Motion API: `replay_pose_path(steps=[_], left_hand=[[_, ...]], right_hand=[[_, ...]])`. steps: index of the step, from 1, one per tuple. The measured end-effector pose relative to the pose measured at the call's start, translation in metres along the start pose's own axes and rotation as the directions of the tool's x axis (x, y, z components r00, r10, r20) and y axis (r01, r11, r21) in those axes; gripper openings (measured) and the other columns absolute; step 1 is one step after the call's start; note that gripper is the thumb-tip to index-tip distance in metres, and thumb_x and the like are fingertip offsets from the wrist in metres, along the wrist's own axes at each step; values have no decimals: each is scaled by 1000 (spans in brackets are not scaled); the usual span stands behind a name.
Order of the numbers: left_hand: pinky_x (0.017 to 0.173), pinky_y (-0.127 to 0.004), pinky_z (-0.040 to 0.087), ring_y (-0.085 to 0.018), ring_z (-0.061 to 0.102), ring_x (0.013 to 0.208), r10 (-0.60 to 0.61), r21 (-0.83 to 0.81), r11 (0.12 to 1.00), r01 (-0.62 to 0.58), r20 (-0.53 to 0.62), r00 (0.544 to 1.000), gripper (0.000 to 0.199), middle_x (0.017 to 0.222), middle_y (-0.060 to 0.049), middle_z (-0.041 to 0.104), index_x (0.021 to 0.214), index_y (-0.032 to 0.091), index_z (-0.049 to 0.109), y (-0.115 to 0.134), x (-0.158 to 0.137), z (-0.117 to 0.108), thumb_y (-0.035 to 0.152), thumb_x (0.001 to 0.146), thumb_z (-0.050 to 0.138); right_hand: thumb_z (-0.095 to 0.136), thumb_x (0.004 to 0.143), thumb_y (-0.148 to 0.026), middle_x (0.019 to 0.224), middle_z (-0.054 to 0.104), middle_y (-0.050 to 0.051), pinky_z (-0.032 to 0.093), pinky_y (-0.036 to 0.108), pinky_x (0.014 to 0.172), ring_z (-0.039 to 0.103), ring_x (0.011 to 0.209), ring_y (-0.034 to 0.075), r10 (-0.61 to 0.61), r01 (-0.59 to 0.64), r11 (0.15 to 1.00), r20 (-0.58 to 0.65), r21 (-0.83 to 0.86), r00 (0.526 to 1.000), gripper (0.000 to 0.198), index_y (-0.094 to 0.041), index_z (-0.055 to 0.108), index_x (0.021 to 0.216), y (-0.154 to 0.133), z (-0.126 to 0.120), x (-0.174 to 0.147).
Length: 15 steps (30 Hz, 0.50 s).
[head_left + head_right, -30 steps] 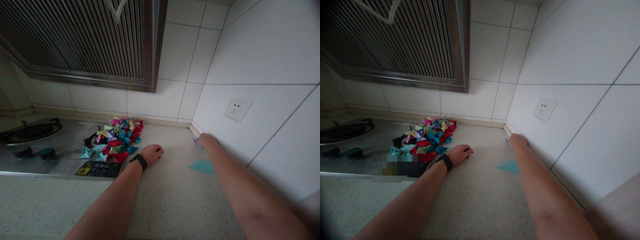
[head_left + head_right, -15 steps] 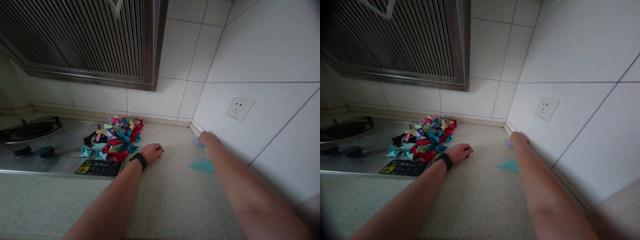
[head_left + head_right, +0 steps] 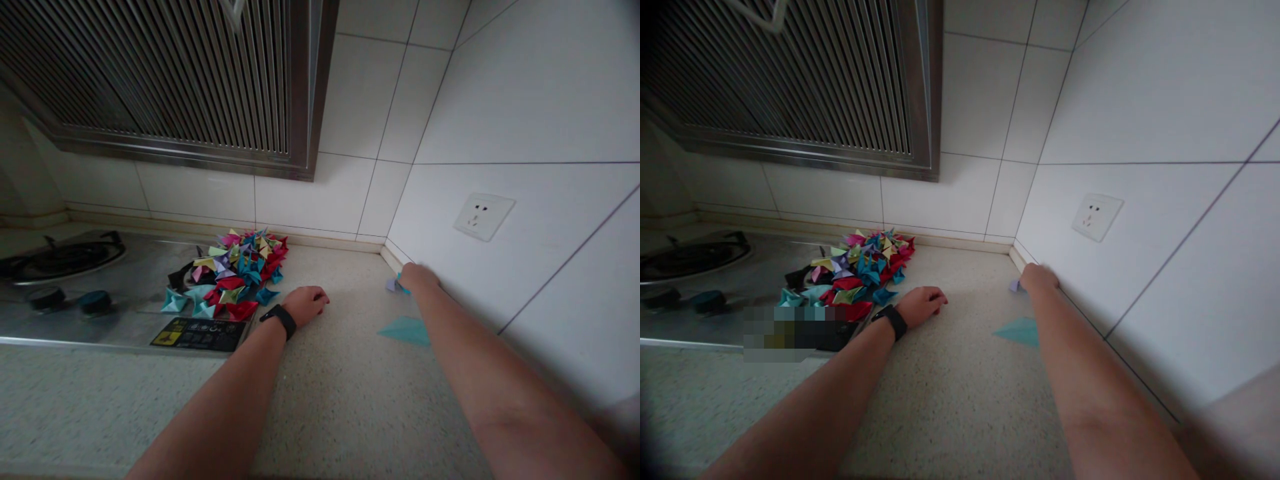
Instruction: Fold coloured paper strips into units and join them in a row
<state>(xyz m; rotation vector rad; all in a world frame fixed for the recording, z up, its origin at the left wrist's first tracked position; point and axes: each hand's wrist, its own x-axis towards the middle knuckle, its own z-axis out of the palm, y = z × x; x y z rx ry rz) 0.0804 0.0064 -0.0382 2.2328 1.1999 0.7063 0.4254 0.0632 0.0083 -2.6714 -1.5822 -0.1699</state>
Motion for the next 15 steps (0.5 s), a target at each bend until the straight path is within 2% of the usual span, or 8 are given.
replay_pose_path(steps=[9,15], left_hand=[[56,-23,36,-15,59,65,-7,2,1000,7,2,1000,28,70,-1,68,90,21,70,1,-1,-1,35,86,46],[54,-23,35,-14,59,65,-11,-4,1000,11,-9,1000,28,70,0,68,89,21,70,1,0,0,36,85,47]], right_hand=[[62,78,-38,111,62,26,48,41,81,61,104,33,-47,48,998,-24,27,999,46,-8,63,114,-13,-6,-7],[68,72,-32,95,68,23,49,35,76,66,93,29,-109,107,993,28,38,994,40,-8,67,104,-21,0,-12]])
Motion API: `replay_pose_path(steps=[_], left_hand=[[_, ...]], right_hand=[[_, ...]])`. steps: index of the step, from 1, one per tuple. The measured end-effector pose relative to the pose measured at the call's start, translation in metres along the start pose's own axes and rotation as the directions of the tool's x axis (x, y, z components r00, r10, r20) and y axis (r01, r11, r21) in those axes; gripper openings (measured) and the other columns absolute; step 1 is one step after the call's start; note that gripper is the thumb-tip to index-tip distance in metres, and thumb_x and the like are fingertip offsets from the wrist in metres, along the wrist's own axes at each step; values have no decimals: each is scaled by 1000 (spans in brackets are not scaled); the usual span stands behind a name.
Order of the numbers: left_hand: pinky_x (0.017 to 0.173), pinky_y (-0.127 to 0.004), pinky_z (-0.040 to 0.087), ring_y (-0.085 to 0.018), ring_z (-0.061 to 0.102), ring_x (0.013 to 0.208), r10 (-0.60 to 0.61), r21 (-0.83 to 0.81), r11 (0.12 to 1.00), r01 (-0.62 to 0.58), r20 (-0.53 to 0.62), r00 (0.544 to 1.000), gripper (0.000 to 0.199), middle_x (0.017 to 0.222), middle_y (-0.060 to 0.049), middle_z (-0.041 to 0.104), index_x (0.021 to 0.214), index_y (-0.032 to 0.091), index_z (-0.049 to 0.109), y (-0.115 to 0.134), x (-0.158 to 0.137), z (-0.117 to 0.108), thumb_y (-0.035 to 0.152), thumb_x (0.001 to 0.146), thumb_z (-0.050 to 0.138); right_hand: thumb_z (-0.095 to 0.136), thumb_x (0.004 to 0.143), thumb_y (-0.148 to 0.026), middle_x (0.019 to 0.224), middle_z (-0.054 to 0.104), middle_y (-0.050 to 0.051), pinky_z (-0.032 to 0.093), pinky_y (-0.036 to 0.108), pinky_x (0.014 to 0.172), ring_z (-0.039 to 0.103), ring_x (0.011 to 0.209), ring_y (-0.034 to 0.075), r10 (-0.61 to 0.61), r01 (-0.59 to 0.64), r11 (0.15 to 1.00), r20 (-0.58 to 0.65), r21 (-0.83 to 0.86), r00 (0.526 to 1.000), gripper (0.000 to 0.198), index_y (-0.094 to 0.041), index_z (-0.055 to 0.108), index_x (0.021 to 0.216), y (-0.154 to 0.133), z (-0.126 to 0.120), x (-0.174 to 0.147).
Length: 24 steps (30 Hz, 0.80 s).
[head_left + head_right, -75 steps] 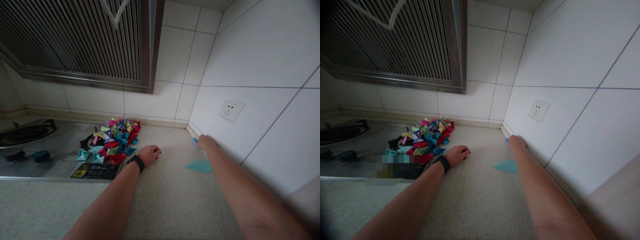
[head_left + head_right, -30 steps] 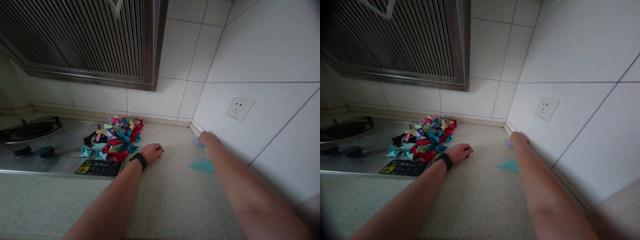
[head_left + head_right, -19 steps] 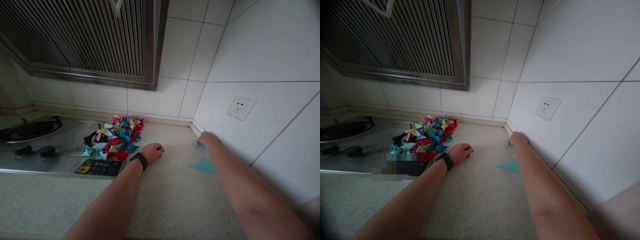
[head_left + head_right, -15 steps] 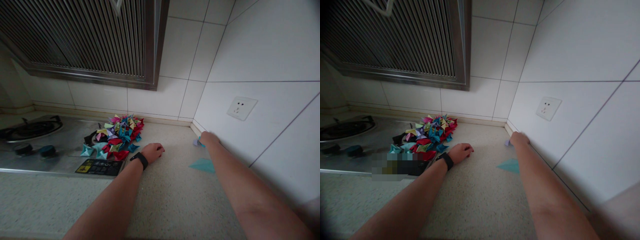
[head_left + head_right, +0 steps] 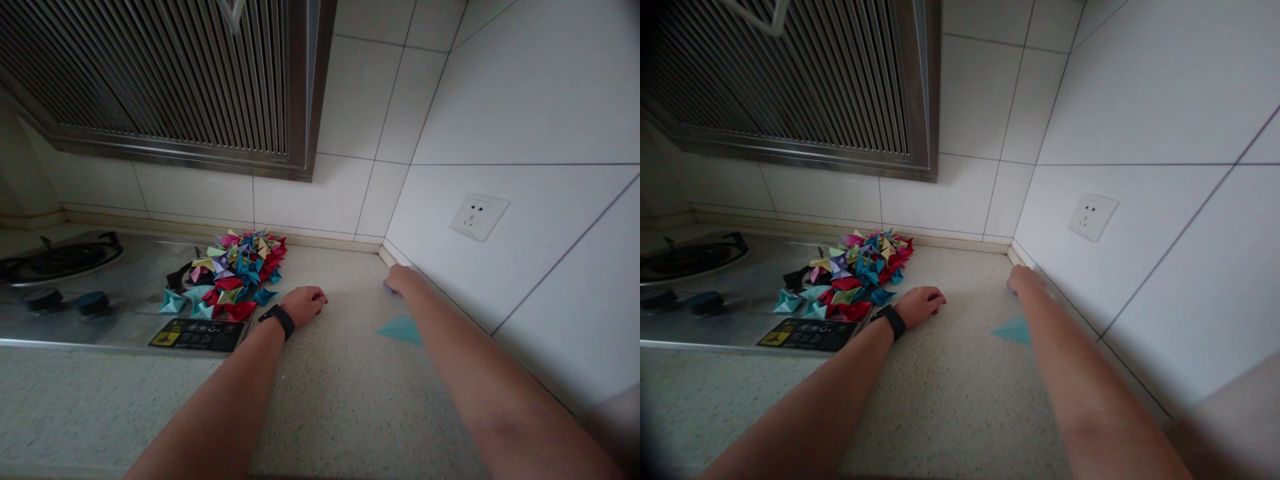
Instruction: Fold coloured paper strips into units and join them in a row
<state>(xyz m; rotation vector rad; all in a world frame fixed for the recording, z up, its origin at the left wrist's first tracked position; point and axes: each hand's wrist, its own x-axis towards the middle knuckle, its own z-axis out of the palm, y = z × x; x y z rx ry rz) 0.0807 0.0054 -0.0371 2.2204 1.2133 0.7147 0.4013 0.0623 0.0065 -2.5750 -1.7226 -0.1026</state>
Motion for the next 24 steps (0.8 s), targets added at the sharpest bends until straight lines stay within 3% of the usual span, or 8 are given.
replay_pose_path(steps=[7,16,20,24], left_hand=[[53,-23,34,-14,60,64,6,1,1000,-6,-1,1000,28,70,0,69,89,22,70,0,0,-1,37,85,47],[55,-23,36,-14,59,64,17,17,1000,-18,7,1000,28,70,-1,68,90,21,69,0,-1,-1,36,86,46],[58,-23,39,-15,59,67,31,-9,999,-31,-4,999,29,72,-2,68,91,20,69,1,-1,-1,36,88,45],[62,-24,43,-14,59,69,73,-71,994,-79,-85,994,32,88,-3,69,105,20,65,6,-1,0,42,83,55]], right_hand=[[69,68,-27,104,66,26,49,34,74,65,96,32,-30,30,999,-1,11,1000,43,-5,67,105,5,-2,0],[64,71,-21,91,70,21,46,28,69,66,90,27,-105,109,990,-45,89,993,20,-9,71,85,5,-18,-10],[61,71,-17,84,71,12,43,24,63,66,79,21,-180,191,967,-79,168,980,17,-14,70,85,0,-28,-26],[62,70,-16,83,71,1,40,19,60,63,73,13,-342,367,889,-137,274,930,26,-21,64,96,-26,-27,-71]])
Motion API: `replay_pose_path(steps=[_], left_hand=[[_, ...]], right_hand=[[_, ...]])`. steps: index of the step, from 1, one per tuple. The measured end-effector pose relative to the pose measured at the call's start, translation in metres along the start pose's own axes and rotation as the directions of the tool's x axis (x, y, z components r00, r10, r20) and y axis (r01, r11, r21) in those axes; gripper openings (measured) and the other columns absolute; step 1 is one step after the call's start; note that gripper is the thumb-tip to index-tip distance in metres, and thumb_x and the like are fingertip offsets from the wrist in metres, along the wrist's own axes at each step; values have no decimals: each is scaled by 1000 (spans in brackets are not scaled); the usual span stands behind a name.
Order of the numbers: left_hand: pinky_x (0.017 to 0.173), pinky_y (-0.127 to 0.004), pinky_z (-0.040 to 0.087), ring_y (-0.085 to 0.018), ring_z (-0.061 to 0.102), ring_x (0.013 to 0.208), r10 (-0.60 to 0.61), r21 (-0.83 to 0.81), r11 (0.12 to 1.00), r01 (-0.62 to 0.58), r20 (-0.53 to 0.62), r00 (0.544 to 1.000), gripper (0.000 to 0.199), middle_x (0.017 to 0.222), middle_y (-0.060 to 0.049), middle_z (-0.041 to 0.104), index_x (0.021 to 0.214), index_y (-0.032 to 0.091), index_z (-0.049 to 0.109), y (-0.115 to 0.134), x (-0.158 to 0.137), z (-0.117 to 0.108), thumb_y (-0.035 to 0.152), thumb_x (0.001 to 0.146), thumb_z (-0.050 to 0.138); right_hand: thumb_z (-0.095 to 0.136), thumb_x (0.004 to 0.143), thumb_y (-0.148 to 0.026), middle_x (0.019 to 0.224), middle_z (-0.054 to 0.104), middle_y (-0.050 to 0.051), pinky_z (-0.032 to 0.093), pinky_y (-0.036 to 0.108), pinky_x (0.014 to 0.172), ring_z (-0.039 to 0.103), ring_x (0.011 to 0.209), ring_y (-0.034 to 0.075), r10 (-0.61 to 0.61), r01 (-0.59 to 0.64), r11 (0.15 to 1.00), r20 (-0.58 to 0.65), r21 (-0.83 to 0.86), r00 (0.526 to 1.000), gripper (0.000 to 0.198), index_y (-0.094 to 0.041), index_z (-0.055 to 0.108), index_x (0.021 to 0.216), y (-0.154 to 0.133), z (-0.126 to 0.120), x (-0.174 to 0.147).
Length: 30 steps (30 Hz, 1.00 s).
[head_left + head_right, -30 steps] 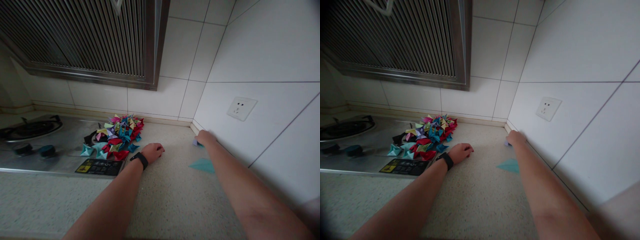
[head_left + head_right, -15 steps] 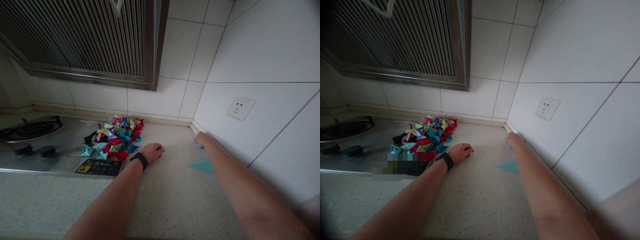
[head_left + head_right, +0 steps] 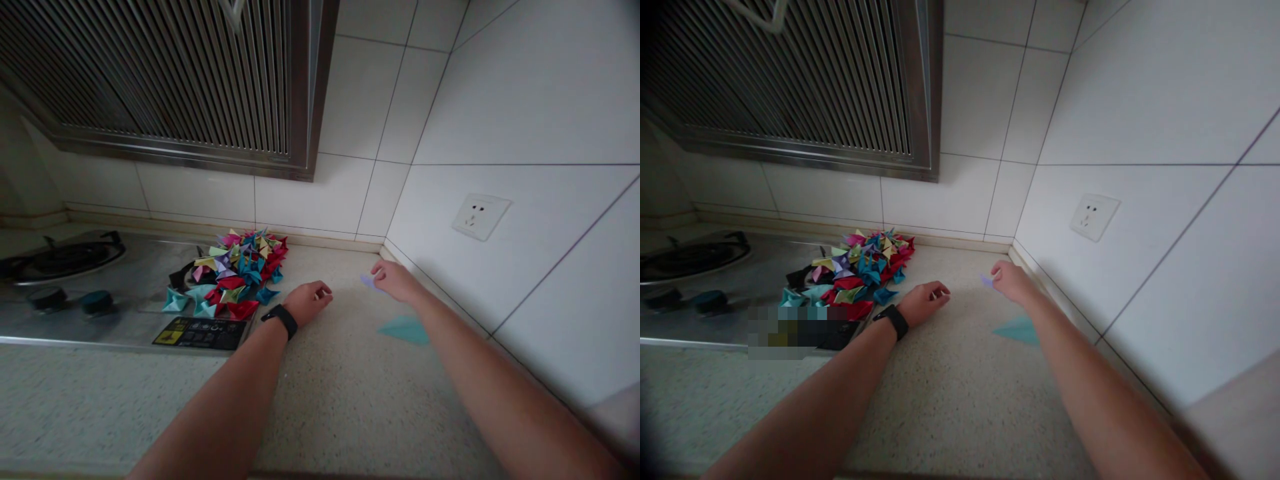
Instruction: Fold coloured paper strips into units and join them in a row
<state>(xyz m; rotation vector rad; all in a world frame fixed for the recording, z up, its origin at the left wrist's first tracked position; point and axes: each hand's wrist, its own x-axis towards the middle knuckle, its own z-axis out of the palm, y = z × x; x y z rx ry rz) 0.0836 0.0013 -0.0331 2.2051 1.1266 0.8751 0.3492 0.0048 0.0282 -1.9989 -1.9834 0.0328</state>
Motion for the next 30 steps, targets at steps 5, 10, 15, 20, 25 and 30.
replay_pose_path(steps=[5,10,15,20,25,30], left_hand=[[73,-24,46,-14,61,78,161,-178,974,-142,95,982,44,99,-5,70,114,18,62,9,-3,0,38,75,68],[70,-23,44,-15,62,76,143,-118,985,-128,129,981,26,81,-2,72,90,17,73,11,-3,0,39,81,63],[68,-23,44,-14,62,72,146,-125,983,-136,73,987,21,80,-3,73,88,17,74,11,-2,1,34,78,67],[66,-22,44,-14,62,71,158,-146,978,-147,64,985,17,79,-3,72,87,16,73,17,-3,-1,29,79,65],[67,-22,44,-14,62,74,178,-92,981,-171,77,981,15,82,-3,72,87,17,72,17,-3,-7,26,79,64],[63,-21,44,-13,59,68,140,-113,985,-128,106,985,18,74,-2,69,92,15,71,12,-3,-11,23,79,61]], right_hand=[[61,72,-13,71,67,-1,39,21,58,60,63,12,-373,381,888,-81,258,924,15,-22,62,84,-59,30,-55],[62,74,-13,79,68,1,44,23,64,63,69,13,-385,414,836,-152,361,910,17,-22,62,88,-73,42,-70],[65,75,-18,77,70,3,46,24,64,65,70,15,-351,369,825,-123,428,928,11,-20,66,86,-59,40,-69],[66,78,-20,76,72,3,45,24,65,65,70,15,-355,382,836,-142,393,924,4,-19,69,79,-57,37,-70],[68,77,-22,74,72,2,46,24,64,66,68,15,-339,366,842,-140,397,930,4,-20,71,79,-57,36,-66],[65,78,-22,74,71,2,46,24,64,65,68,15,-337,362,834,-135,415,932,7,-20,71,82,-50,37,-68]])
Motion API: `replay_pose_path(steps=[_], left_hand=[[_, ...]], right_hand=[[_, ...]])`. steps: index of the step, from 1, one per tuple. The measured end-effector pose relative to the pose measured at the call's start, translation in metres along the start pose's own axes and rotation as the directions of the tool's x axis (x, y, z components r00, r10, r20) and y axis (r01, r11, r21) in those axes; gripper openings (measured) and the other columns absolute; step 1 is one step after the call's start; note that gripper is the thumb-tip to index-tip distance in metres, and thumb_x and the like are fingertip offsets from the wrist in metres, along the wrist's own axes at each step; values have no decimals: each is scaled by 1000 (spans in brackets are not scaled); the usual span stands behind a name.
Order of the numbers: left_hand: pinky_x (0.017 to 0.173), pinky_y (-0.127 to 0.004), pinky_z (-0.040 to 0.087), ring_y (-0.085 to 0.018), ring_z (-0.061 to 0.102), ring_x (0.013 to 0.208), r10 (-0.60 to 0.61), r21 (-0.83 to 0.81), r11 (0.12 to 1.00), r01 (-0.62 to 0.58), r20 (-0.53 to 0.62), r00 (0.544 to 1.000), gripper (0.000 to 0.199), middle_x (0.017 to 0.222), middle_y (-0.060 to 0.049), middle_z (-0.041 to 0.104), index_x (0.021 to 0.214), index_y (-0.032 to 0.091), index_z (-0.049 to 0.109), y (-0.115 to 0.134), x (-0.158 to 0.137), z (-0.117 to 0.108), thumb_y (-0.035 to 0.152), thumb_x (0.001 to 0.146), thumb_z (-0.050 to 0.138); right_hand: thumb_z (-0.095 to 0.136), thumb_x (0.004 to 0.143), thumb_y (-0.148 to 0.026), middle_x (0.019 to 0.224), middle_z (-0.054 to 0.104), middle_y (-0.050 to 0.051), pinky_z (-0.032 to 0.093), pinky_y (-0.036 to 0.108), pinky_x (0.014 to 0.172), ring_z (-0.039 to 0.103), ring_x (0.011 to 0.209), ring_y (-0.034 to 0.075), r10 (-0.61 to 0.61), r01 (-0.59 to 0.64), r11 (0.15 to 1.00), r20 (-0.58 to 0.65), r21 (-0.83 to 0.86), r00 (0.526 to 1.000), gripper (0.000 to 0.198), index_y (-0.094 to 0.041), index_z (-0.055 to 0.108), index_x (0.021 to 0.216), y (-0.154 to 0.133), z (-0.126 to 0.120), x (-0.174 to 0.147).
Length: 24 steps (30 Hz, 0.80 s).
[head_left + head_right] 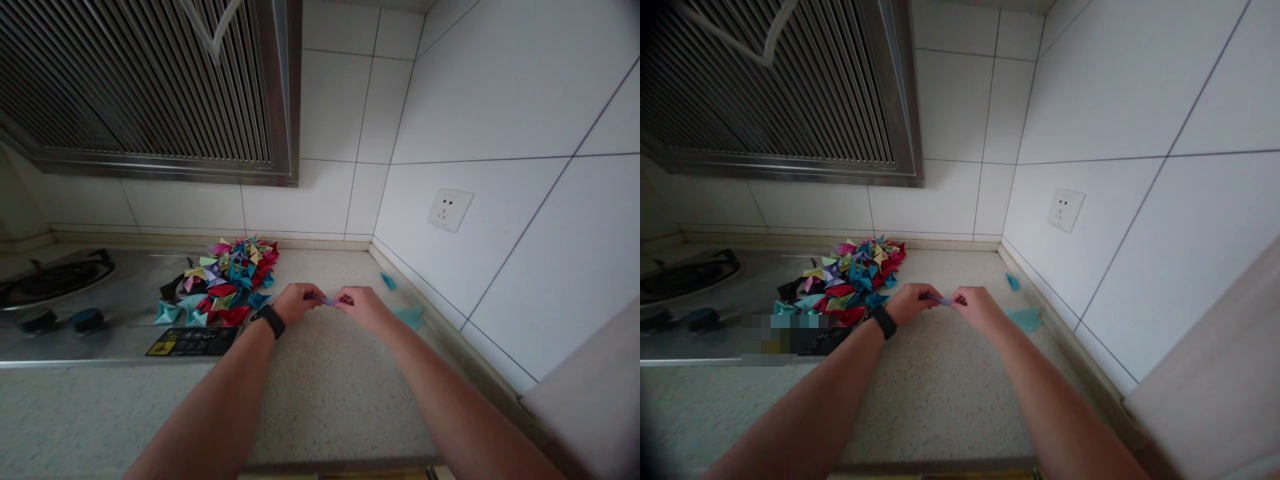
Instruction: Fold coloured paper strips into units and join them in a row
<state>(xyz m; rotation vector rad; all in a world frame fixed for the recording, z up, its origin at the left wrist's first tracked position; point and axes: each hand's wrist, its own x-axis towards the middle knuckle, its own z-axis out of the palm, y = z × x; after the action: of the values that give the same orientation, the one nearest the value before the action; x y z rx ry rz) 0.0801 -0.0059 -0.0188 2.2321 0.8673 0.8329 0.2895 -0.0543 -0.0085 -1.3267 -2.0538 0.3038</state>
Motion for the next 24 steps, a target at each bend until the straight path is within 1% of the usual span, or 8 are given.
replay_pose_path(steps=[7,10,12,15,18,21,22,24], left_hand=[[64,-21,44,-12,58,70,3,-3,1000,-3,-43,999,15,77,-3,69,86,15,70,-3,1,6,22,80,59],[64,-21,44,-13,58,70,15,-10,1000,-16,-77,997,14,78,-3,69,85,15,70,-7,2,6,22,80,59],[63,-21,44,-13,58,69,1,-26,1000,-4,-106,994,16,77,-3,69,87,14,70,-9,2,5,24,80,60],[66,-23,46,-14,61,72,-17,-48,999,11,-136,991,18,79,-3,69,91,15,70,-13,4,5,26,82,60],[73,-25,49,-14,63,80,-15,-73,997,3,-171,985,27,94,-6,70,105,17,66,-16,5,8,27,80,63],[74,-25,50,-15,62,83,-33,-64,998,24,-151,988,54,108,-8,67,125,20,55,-19,5,12,27,74,70],[74,-25,50,-15,62,83,-31,-41,999,27,-119,992,57,108,-8,67,127,20,54,-20,5,13,27,73,71],[74,-25,49,-15,62,83,-6,23,1000,7,-36,999,48,103,-6,69,122,21,59,-19,4,14,29,76,67]], right_hand=[[61,77,-13,70,66,0,41,22,61,59,64,12,-74,73,993,-13,-89,997,9,-19,66,73,-4,0,-1],[62,78,-16,70,66,0,40,22,61,59,64,12,-41,39,994,-23,-102,999,6,-19,66,76,-4,-6,-1],[62,80,-19,75,68,1,42,23,63,60,66,13,-38,35,994,-26,-102,999,6,-19,68,81,-5,-10,-3],[59,83,-21,81,70,4,44,25,69,62,74,15,-101,98,986,-21,-138,995,11,-19,70,85,-8,-15,-8],[55,85,-21,84,71,5,45,26,71,63,76,16,-105,99,980,-25,-175,994,17,-20,71,89,-5,-24,-6],[57,81,-22,81,72,4,46,24,68,64,72,16,69,-93,949,-91,-302,994,16,-20,72,86,14,-48,9],[58,80,-23,83,73,4,46,24,69,65,74,16,157,-194,902,-124,-385,980,16,-20,72,87,23,-59,16],[58,80,-27,90,73,5,45,23,73,66,83,18,352,-402,711,-203,-577,914,18,-22,73,89,45,-82,31]])
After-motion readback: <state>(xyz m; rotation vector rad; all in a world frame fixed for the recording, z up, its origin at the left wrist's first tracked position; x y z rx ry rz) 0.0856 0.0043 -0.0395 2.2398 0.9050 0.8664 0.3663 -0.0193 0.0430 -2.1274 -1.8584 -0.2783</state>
